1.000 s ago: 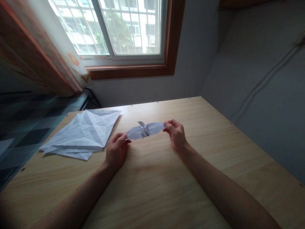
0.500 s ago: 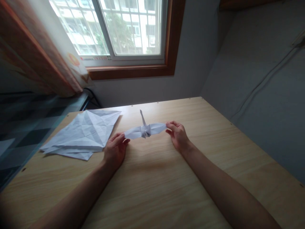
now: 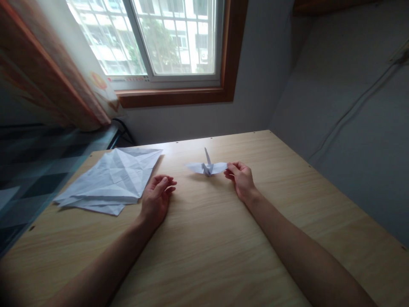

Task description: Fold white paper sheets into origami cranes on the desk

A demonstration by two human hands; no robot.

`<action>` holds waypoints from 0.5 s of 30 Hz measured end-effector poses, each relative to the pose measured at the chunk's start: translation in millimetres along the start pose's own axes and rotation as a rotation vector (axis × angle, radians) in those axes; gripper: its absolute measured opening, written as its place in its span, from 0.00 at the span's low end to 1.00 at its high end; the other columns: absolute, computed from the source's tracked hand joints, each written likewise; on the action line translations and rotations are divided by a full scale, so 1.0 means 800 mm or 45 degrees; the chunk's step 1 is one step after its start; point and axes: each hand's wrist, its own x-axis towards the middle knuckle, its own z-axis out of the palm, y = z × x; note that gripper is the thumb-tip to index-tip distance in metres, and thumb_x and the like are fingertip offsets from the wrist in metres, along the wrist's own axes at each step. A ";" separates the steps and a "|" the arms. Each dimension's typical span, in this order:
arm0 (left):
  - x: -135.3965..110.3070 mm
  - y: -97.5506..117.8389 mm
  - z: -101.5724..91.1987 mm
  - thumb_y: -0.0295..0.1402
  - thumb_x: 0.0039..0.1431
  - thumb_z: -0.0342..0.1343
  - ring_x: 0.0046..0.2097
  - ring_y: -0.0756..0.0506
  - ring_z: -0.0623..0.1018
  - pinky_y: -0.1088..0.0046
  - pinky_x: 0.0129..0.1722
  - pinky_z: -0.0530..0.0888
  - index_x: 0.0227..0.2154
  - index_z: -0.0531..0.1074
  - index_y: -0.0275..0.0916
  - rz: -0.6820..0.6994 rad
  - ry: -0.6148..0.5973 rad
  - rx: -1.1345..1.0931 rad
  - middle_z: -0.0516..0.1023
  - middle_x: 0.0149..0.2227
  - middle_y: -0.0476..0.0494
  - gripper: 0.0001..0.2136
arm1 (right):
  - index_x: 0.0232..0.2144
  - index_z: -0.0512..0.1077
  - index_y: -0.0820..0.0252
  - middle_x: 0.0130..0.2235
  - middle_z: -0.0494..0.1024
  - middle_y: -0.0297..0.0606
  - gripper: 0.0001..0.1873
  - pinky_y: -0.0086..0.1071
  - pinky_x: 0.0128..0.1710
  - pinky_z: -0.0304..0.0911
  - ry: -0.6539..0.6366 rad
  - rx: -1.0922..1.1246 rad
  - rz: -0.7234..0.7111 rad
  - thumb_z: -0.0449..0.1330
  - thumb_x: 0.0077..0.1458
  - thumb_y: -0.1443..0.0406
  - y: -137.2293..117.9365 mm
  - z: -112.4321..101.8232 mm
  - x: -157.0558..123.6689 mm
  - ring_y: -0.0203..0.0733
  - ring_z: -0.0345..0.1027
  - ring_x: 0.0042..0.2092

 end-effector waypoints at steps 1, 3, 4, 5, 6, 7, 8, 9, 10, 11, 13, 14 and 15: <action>0.000 -0.001 0.000 0.40 0.41 0.66 0.32 0.52 0.74 0.78 0.31 0.68 0.28 0.69 0.38 -0.004 -0.002 -0.002 0.72 0.31 0.52 0.15 | 0.24 0.69 0.60 0.22 0.74 0.30 0.19 0.24 0.22 0.65 0.049 0.003 -0.015 0.74 0.34 0.58 0.001 -0.003 0.005 0.31 0.68 0.23; 0.000 -0.002 -0.001 0.40 0.42 0.66 0.32 0.52 0.74 0.78 0.32 0.68 0.28 0.70 0.37 -0.004 -0.010 0.013 0.73 0.31 0.51 0.15 | 0.25 0.68 0.60 0.21 0.74 0.30 0.19 0.22 0.20 0.65 0.157 0.006 -0.053 0.73 0.36 0.60 0.002 -0.010 0.015 0.31 0.68 0.21; 0.000 -0.002 -0.002 0.40 0.42 0.66 0.32 0.52 0.74 0.77 0.32 0.68 0.28 0.70 0.37 0.001 -0.014 0.027 0.73 0.31 0.50 0.15 | 0.25 0.67 0.60 0.21 0.74 0.29 0.18 0.21 0.19 0.65 0.214 0.006 -0.075 0.73 0.37 0.61 0.003 -0.014 0.021 0.30 0.68 0.21; 0.000 -0.003 -0.002 0.40 0.42 0.66 0.32 0.51 0.74 0.77 0.32 0.69 0.28 0.70 0.37 0.007 -0.017 0.040 0.73 0.31 0.50 0.15 | 0.26 0.67 0.60 0.21 0.73 0.28 0.18 0.21 0.19 0.66 0.273 0.006 -0.101 0.72 0.38 0.62 0.002 -0.019 0.027 0.30 0.68 0.20; 0.000 -0.003 -0.002 0.40 0.43 0.65 0.32 0.51 0.74 0.77 0.32 0.69 0.28 0.70 0.37 0.013 -0.017 0.050 0.73 0.31 0.50 0.14 | 0.26 0.66 0.60 0.21 0.73 0.28 0.18 0.21 0.19 0.67 0.333 0.006 -0.130 0.72 0.39 0.63 0.002 -0.024 0.032 0.30 0.68 0.20; 0.000 -0.003 -0.002 0.40 0.43 0.65 0.32 0.51 0.74 0.77 0.32 0.69 0.28 0.70 0.37 0.018 -0.017 0.056 0.73 0.31 0.49 0.14 | 0.26 0.65 0.60 0.21 0.72 0.27 0.17 0.21 0.19 0.67 0.395 0.006 -0.164 0.71 0.39 0.64 0.001 -0.029 0.038 0.29 0.68 0.20; 0.000 -0.003 -0.002 0.40 0.43 0.65 0.32 0.51 0.74 0.76 0.32 0.69 0.28 0.70 0.37 0.020 -0.017 0.056 0.73 0.31 0.49 0.14 | 0.26 0.64 0.60 0.21 0.72 0.26 0.17 0.21 0.19 0.68 0.457 0.004 -0.201 0.71 0.40 0.65 -0.001 -0.034 0.044 0.29 0.68 0.20; 0.000 -0.003 -0.002 0.40 0.43 0.65 0.32 0.51 0.74 0.77 0.32 0.69 0.27 0.71 0.37 0.021 -0.017 0.053 0.73 0.31 0.49 0.14 | 0.25 0.64 0.60 0.21 0.71 0.25 0.16 0.21 0.20 0.68 0.519 0.001 -0.240 0.70 0.41 0.67 -0.003 -0.040 0.049 0.29 0.68 0.20; -0.001 -0.002 -0.001 0.40 0.43 0.65 0.32 0.51 0.74 0.77 0.32 0.69 0.27 0.71 0.37 0.020 -0.017 0.048 0.73 0.31 0.50 0.13 | 0.25 0.64 0.60 0.21 0.71 0.24 0.16 0.21 0.20 0.69 0.577 -0.005 -0.279 0.69 0.41 0.68 -0.005 -0.046 0.054 0.28 0.68 0.20; -0.001 -0.002 -0.001 0.39 0.43 0.65 0.32 0.51 0.74 0.77 0.32 0.69 0.27 0.71 0.37 0.019 -0.016 0.044 0.73 0.30 0.50 0.13 | 0.25 0.64 0.61 0.22 0.71 0.24 0.14 0.20 0.20 0.69 0.631 -0.014 -0.315 0.68 0.42 0.69 -0.007 -0.052 0.058 0.28 0.68 0.20; -0.002 -0.001 0.000 0.39 0.43 0.65 0.32 0.51 0.74 0.77 0.32 0.69 0.27 0.71 0.37 0.022 -0.014 0.044 0.73 0.30 0.50 0.13 | 0.25 0.65 0.62 0.22 0.71 0.25 0.11 0.20 0.20 0.68 0.706 -0.044 -0.374 0.67 0.42 0.70 -0.011 -0.063 0.066 0.28 0.68 0.20; -0.003 0.000 0.001 0.39 0.43 0.65 0.32 0.51 0.74 0.77 0.32 0.69 0.27 0.71 0.37 0.027 -0.011 0.050 0.73 0.30 0.50 0.13 | 0.25 0.66 0.62 0.22 0.71 0.26 0.10 0.19 0.21 0.68 0.728 -0.060 -0.393 0.66 0.42 0.71 -0.012 -0.067 0.069 0.28 0.68 0.21; -0.003 0.000 0.001 0.39 0.43 0.65 0.32 0.51 0.74 0.76 0.32 0.69 0.27 0.71 0.37 0.031 -0.010 0.060 0.73 0.30 0.50 0.13 | 0.24 0.67 0.63 0.21 0.71 0.27 0.09 0.19 0.21 0.68 0.741 -0.075 -0.406 0.65 0.42 0.72 -0.012 -0.071 0.072 0.28 0.68 0.21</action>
